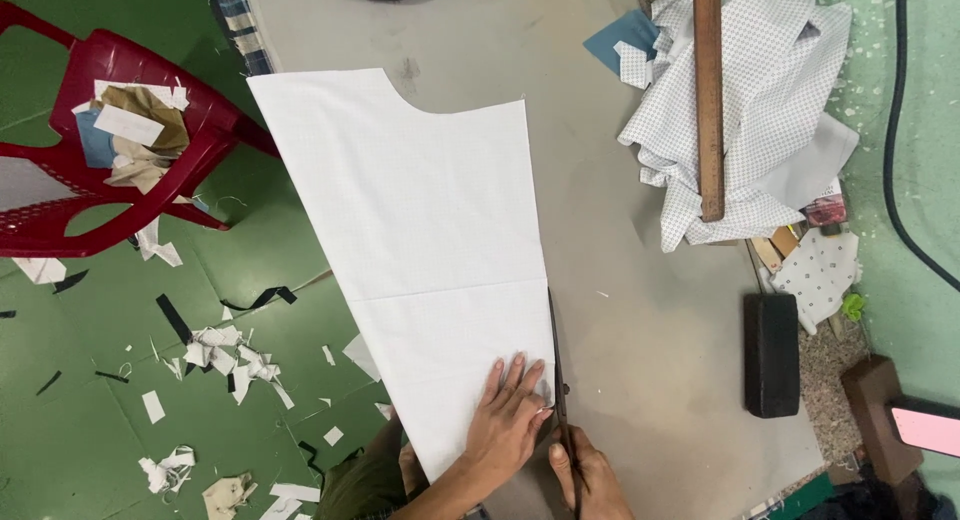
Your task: The person folds a white patterned fabric piece on a worktable, trims its edges with scissors, and then irons it flat using a steam iron and a pressing block. The person handles the fabric and tools directly on the table surface.
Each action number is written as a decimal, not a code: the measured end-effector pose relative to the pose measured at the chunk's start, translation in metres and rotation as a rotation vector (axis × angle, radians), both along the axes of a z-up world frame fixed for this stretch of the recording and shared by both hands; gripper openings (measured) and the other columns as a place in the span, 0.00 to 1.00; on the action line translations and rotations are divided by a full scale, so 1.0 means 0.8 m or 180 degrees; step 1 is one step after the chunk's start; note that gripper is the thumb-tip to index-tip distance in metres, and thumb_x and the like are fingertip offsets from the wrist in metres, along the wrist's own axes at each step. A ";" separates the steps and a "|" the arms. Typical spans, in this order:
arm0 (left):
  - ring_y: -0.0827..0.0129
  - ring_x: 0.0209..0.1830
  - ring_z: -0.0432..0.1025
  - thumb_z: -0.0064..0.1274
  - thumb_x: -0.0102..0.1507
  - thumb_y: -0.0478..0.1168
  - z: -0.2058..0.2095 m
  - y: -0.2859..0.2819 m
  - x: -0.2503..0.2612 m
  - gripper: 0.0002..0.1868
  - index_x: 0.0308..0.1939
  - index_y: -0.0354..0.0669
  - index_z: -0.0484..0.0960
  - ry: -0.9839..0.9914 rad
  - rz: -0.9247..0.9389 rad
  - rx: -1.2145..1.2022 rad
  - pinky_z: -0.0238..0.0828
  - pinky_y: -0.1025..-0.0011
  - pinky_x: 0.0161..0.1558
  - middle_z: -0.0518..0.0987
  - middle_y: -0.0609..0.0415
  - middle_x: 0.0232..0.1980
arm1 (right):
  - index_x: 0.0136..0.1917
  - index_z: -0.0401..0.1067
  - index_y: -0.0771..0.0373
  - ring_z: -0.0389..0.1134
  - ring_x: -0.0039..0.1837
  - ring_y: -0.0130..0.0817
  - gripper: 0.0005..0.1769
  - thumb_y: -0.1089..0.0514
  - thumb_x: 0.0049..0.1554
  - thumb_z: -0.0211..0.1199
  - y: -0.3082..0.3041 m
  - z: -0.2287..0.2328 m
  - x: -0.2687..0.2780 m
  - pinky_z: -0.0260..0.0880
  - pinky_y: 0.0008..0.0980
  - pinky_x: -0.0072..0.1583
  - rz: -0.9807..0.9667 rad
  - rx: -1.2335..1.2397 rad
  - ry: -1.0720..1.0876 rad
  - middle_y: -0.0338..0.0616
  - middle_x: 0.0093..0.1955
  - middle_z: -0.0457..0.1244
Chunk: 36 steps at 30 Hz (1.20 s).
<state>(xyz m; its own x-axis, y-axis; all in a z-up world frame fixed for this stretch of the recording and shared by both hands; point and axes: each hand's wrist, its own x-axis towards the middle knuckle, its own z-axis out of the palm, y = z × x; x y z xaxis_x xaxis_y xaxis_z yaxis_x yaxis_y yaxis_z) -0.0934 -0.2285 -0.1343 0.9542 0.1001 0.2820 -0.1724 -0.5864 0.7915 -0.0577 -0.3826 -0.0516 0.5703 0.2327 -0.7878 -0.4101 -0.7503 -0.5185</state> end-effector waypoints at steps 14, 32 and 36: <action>0.38 0.76 0.60 0.47 0.70 0.34 0.000 0.000 -0.002 0.04 0.40 0.40 0.73 -0.0046 0.0014 -0.0037 0.46 0.40 0.77 0.71 0.36 0.72 | 0.62 0.65 0.61 0.61 0.26 0.31 0.43 0.25 0.52 0.42 -0.013 -0.035 0.029 0.65 0.31 0.31 0.0096 0.0372 0.0245 0.41 0.26 0.59; 0.38 0.77 0.59 0.43 0.71 0.33 -0.002 0.001 -0.002 0.07 0.38 0.39 0.72 -0.0111 -0.0005 -0.0169 0.45 0.39 0.77 0.69 0.35 0.73 | 0.65 0.66 0.58 0.61 0.30 0.30 0.46 0.23 0.50 0.39 -0.002 -0.014 0.049 0.66 0.29 0.36 0.0252 0.0161 0.0397 0.42 0.30 0.59; 0.38 0.76 0.60 0.48 0.71 0.33 0.005 0.004 -0.001 0.06 0.37 0.39 0.74 -0.0108 0.0018 -0.0155 0.46 0.40 0.77 0.70 0.36 0.73 | 0.66 0.66 0.59 0.62 0.28 0.31 0.45 0.25 0.51 0.41 0.001 -0.020 0.055 0.69 0.31 0.35 0.0241 0.0231 0.0257 0.40 0.28 0.59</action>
<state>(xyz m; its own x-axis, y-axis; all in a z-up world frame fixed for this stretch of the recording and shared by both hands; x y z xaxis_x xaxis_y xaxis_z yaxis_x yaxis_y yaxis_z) -0.0943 -0.2250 -0.1306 0.9435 0.1199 0.3089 -0.1964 -0.5484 0.8128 -0.0137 -0.3815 -0.0677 0.4843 0.3307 -0.8100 -0.3963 -0.7425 -0.5401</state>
